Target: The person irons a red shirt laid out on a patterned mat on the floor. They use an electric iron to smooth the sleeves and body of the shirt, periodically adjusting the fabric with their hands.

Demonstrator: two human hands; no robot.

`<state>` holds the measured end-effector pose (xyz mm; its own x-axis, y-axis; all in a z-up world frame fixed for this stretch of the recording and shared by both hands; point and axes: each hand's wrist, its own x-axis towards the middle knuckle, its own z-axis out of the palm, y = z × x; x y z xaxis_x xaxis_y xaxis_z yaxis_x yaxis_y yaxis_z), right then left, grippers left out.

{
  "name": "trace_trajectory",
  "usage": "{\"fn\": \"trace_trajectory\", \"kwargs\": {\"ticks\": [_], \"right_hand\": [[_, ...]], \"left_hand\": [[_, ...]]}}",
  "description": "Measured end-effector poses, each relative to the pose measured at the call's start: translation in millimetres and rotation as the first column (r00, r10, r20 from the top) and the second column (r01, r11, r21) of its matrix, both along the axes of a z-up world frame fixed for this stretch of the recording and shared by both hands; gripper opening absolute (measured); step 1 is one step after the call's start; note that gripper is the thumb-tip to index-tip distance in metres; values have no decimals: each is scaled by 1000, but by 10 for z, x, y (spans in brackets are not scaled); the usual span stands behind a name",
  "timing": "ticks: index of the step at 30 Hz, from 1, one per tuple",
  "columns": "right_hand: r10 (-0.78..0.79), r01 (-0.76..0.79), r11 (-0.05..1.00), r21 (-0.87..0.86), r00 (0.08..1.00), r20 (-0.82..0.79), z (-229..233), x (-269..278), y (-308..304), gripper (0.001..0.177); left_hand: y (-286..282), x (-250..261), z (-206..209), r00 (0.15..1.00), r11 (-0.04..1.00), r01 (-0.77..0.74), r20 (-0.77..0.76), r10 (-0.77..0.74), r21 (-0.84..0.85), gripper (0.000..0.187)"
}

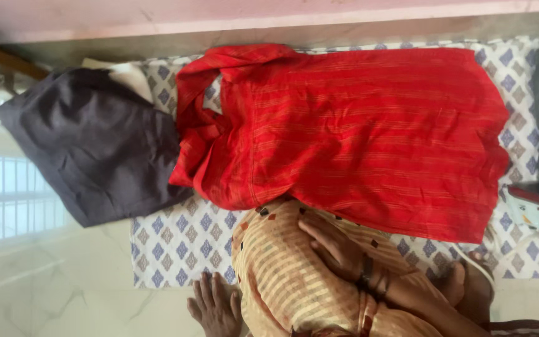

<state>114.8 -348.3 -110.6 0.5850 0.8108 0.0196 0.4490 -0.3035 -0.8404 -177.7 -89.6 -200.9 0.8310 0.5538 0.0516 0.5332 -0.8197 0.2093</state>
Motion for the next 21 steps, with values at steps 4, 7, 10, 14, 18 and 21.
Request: {"fn": "trace_trajectory", "kwargs": {"ticks": [4, 7, 10, 14, 18, 21], "right_hand": [[38, -49, 998, -41, 968, -247, 76, 109, 221, 67], [145, -156, 987, -32, 964, -224, 103, 86, 298, 68], [208, -214, 977, -11, 960, -187, 53, -93, 334, 61], [250, -254, 967, -8, 956, -151, -96, -557, 380, 54], [197, -200, 979, -32, 977, -85, -299, -872, 185, 46], [31, -31, 991, -130, 1000, 3, -498, -779, -288, 40]], "left_hand": [[-62, 61, 211, 999, 999, -27, -32, 26, -41, 71], [-75, 78, 288, 1000, 1000, -6, 22, 6, -16, 68], [-52, 16, 222, 804, 924, 125, -583, 120, 362, 68], [-58, -11, 105, 998, 999, -42, -41, 43, 18, 66], [-139, 2, 253, 994, 997, -51, 97, 45, 58, 62], [15, 209, 406, 987, 987, -154, 47, 156, -45, 42]]}}
